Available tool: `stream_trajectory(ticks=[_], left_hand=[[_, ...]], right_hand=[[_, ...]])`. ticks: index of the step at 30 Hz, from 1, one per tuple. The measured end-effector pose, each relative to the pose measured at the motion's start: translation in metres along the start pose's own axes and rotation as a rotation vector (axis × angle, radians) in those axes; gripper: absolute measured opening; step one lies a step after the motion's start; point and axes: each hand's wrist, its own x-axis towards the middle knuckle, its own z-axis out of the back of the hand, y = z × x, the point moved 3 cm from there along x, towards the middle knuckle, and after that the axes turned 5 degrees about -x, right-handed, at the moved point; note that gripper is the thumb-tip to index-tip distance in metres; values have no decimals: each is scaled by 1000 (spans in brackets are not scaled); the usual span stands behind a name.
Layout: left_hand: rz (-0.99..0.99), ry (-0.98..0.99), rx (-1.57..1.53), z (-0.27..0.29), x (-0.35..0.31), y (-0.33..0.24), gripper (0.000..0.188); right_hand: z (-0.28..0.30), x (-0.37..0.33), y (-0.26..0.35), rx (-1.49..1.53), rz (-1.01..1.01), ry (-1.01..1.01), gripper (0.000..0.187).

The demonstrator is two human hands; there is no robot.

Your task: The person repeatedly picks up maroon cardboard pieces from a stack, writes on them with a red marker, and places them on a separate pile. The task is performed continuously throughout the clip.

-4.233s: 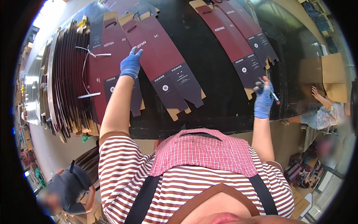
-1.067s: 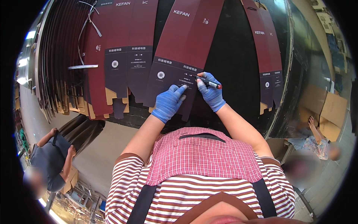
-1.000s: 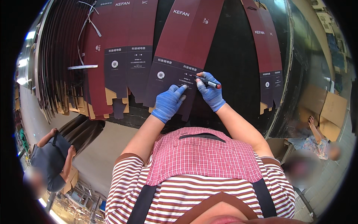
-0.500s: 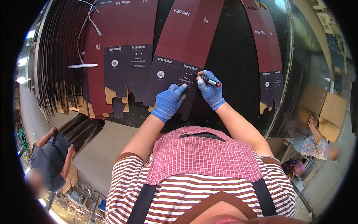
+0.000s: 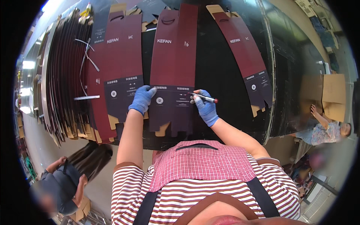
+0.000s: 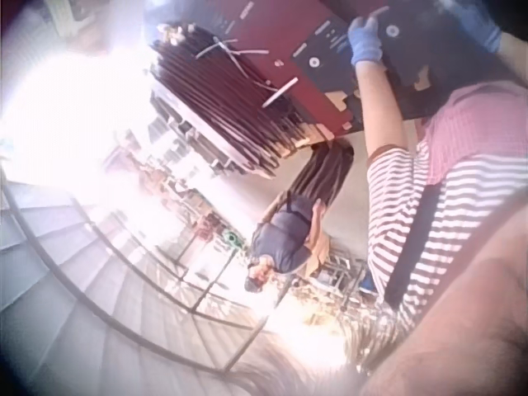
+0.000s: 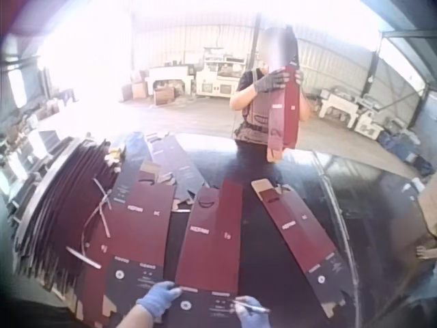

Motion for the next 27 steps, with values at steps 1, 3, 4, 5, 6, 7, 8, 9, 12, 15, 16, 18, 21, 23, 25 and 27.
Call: stream_trajectory(ticks=[1, 3, 4, 5, 6, 7, 8, 9, 12, 15, 16, 18, 21, 23, 25, 27], left_hand=[[-144, 75, -159, -13, -1, 0, 31], [-79, 163, -164, -40, -10, -14, 31], [-222, 167, -104, -59, -15, -24, 30], [-286, 206, -108, -77, -20, -35, 30], [-317, 298, -136, -102, -27, -45, 29], [-345, 394, -155, -125, -33, -52, 29], [-377, 495, -147, -151, -39, -56, 29], [-469, 613, -125, -177, -43, -57, 35], [-586, 554, 6, -210, -66, -82, 43], [-704, 274, 189, -143, -56, -103, 39], [-717, 118, 236, -104, -48, -100, 38], [-683, -369, 401, -11, -36, -84, 35], [-96, -769, 703, 110, -48, -42, 60], [122, -732, 706, 132, -47, -27, 75], [163, -691, 688, 129, -42, -28, 75], [169, -712, 649, 130, -35, -25, 73]], right_hand=[[14, 1, 5, -57, 79, -26, 18], [45, -3, 37, -159, 118, -169, 20], [59, -7, 56, -125, 176, -253, 22], [79, -13, 67, -102, 201, -339, 21], [95, -19, 77, -44, 253, -396, 20], [110, -21, 85, 7, 309, -393, 20], [116, -26, 103, -12, 346, -413, 21], [121, -31, 115, -51, 339, -453, 21], [122, -33, 135, -64, 359, -421, 26], [116, -37, 126, -90, 238, -388, 25], [114, -37, 122, -99, 177, -384, 25], [114, -33, 95, -51, 206, -299, 24], [99, -31, 70, -33, 72, -263, 21], [83, -25, 62, 13, 21, -235, 21], [73, -17, 53, -3, 9, -181, 21], [65, -11, 50, -29, 18, -129, 21]])
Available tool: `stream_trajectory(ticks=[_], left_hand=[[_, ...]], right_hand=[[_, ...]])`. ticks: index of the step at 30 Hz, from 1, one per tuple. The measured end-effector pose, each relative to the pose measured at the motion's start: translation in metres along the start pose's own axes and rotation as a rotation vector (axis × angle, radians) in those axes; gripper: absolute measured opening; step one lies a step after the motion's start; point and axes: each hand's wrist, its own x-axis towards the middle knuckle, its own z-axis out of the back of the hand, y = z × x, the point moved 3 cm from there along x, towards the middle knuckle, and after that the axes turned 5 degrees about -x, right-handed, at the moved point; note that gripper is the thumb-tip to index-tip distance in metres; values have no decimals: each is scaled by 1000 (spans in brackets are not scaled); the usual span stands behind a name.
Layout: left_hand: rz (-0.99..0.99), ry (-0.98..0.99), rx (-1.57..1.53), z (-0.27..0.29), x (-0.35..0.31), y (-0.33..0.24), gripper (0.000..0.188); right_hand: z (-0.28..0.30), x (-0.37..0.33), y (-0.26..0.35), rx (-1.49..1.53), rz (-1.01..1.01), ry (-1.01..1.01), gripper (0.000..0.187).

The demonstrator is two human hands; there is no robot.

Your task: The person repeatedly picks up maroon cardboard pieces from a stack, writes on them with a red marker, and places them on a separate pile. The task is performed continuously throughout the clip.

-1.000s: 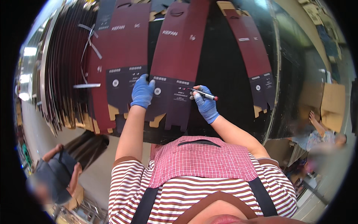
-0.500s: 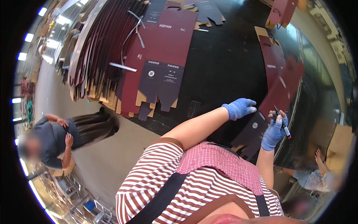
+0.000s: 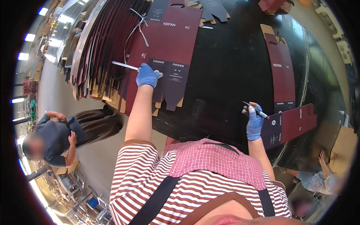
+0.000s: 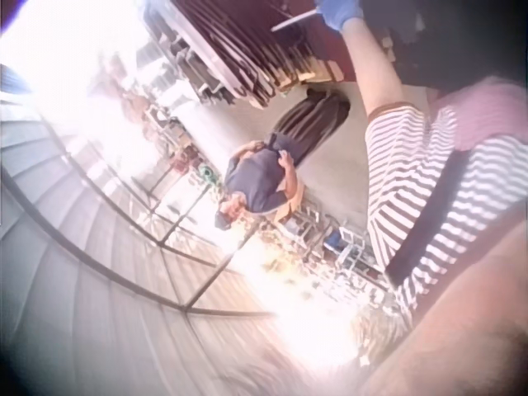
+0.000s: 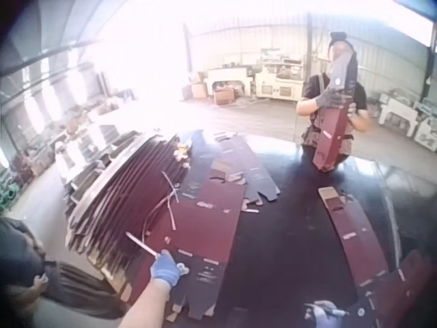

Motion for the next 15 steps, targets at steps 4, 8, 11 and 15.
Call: stream_trajectory(ticks=[4, 8, 11, 15], left_hand=[[26, 152, -115, -7, 16, 7, 68], [-132, 75, -32, -14, -2, -4, 59], [-247, 108, -100, -37, -15, -18, 56], [-189, 214, -570, -99, -26, -19, 54]], right_hand=[[-18, 8, -1, 17, -10, 83, 19], [-42, 15, -12, 116, -35, 189, 20], [-75, 26, -15, 237, -78, 277, 20], [-102, 47, -45, 280, -139, 279, 16]])
